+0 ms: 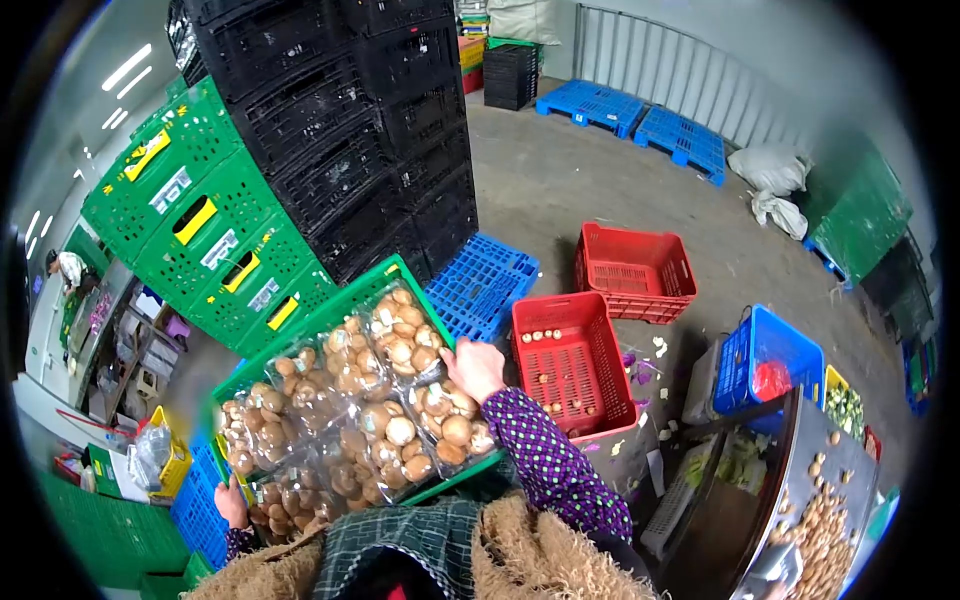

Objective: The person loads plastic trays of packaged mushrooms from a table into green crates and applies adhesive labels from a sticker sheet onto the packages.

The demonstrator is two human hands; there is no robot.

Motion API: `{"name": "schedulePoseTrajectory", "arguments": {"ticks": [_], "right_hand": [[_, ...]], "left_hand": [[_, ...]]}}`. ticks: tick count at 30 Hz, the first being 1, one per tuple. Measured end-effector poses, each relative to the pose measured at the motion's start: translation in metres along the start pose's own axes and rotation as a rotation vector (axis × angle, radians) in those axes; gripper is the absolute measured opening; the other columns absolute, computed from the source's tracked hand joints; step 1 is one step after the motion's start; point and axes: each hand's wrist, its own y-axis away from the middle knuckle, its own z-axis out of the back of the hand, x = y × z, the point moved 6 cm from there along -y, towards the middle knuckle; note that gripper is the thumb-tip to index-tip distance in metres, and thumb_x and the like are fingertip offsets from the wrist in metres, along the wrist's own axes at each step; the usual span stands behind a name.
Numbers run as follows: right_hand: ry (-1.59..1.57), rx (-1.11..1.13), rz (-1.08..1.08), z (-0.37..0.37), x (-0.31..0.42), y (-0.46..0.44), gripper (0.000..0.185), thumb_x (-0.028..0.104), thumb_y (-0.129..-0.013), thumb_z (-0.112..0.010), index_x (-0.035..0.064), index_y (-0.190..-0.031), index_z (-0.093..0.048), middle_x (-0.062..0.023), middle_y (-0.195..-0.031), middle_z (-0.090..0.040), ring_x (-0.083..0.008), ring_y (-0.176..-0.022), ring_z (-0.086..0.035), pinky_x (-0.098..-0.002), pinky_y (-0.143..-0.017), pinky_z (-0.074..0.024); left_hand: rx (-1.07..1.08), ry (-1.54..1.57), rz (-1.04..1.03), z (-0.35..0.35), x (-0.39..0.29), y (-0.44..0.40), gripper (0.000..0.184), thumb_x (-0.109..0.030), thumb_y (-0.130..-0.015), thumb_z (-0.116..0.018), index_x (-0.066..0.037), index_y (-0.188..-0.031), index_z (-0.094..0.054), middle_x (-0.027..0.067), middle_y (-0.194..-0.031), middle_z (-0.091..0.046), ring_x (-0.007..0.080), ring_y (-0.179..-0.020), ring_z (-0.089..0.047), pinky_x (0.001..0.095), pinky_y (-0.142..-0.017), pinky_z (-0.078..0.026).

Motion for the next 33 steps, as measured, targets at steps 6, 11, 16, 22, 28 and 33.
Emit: {"name": "schedulePoseTrajectory", "arguments": {"ticks": [6, 11, 16, 22, 28, 33], "right_hand": [[-0.101, 0.043, 0.120, 0.034, -0.032, -0.110, 0.044, 0.042, -0.090, -0.054, -0.0001, -0.084, -0.062, -0.0210, -0.069, -0.065, -0.0380, -0.068, -0.066, -0.0485, -0.063, -0.0526], [-0.101, 0.080, 0.220, 0.040, -0.040, -0.176, 0.039, 0.037, -0.088, -0.057, -0.0004, -0.084, -0.064, -0.0186, -0.067, -0.065, -0.0359, -0.064, -0.065, -0.0469, -0.060, -0.0526], [-0.140, 0.148, 0.322, 0.000, -0.032, -0.239, 0.042, 0.042, -0.088, -0.056, 0.0001, -0.085, -0.063, -0.0192, -0.068, -0.064, -0.0378, -0.066, -0.064, -0.0476, -0.060, -0.0510], [-0.143, 0.231, 0.431, -0.039, 0.009, -0.308, 0.037, 0.037, -0.086, -0.059, -0.0003, -0.082, -0.061, -0.0190, -0.069, -0.065, -0.0367, -0.068, -0.065, -0.0485, -0.060, -0.0510], [-0.086, 0.284, 0.486, -0.080, 0.039, -0.344, 0.036, 0.036, -0.086, -0.060, 0.0006, -0.080, -0.061, -0.0180, -0.067, -0.064, -0.0365, -0.066, -0.065, -0.0471, -0.058, -0.0510], [-0.085, 0.293, 0.532, -0.095, 0.053, -0.363, 0.037, 0.038, -0.086, -0.059, 0.0010, -0.081, -0.061, -0.0177, -0.065, -0.063, -0.0370, -0.064, -0.064, -0.0480, -0.057, -0.0500]], "left_hand": [[-0.099, -0.059, 0.071, 0.005, -0.075, 0.052, 0.050, -0.043, -0.089, -0.056, 0.005, -0.074, -0.059, 0.0280, -0.072, -0.059, 0.0441, -0.068, -0.057, 0.0493, -0.064, -0.042], [-0.144, -0.079, 0.204, 0.017, -0.117, 0.090, 0.050, -0.042, -0.089, -0.057, 0.006, -0.075, -0.060, 0.0284, -0.072, -0.061, 0.0432, -0.067, -0.058, 0.0513, -0.064, -0.042], [-0.173, -0.246, 0.295, -0.001, -0.120, 0.106, 0.053, -0.044, -0.090, -0.056, 0.007, -0.077, -0.061, 0.0297, -0.075, -0.062, 0.0458, -0.069, -0.059, 0.0515, -0.063, -0.044], [-0.137, -0.189, 0.403, -0.026, -0.143, 0.106, 0.051, -0.043, -0.089, -0.055, 0.007, -0.078, -0.062, 0.0289, -0.075, -0.062, 0.0452, -0.069, -0.059, 0.0514, -0.064, -0.044], [-0.122, -0.149, 0.493, -0.048, -0.127, 0.103, 0.053, -0.044, -0.090, -0.053, 0.007, -0.079, -0.063, 0.0279, -0.073, -0.063, 0.0443, -0.070, -0.061, 0.0513, -0.066, -0.044], [-0.045, -0.133, 0.557, -0.049, -0.163, 0.105, 0.057, -0.047, -0.090, -0.052, 0.008, -0.079, -0.062, 0.0285, -0.074, -0.063, 0.0454, -0.072, -0.061, 0.0512, -0.067, -0.044]]}}
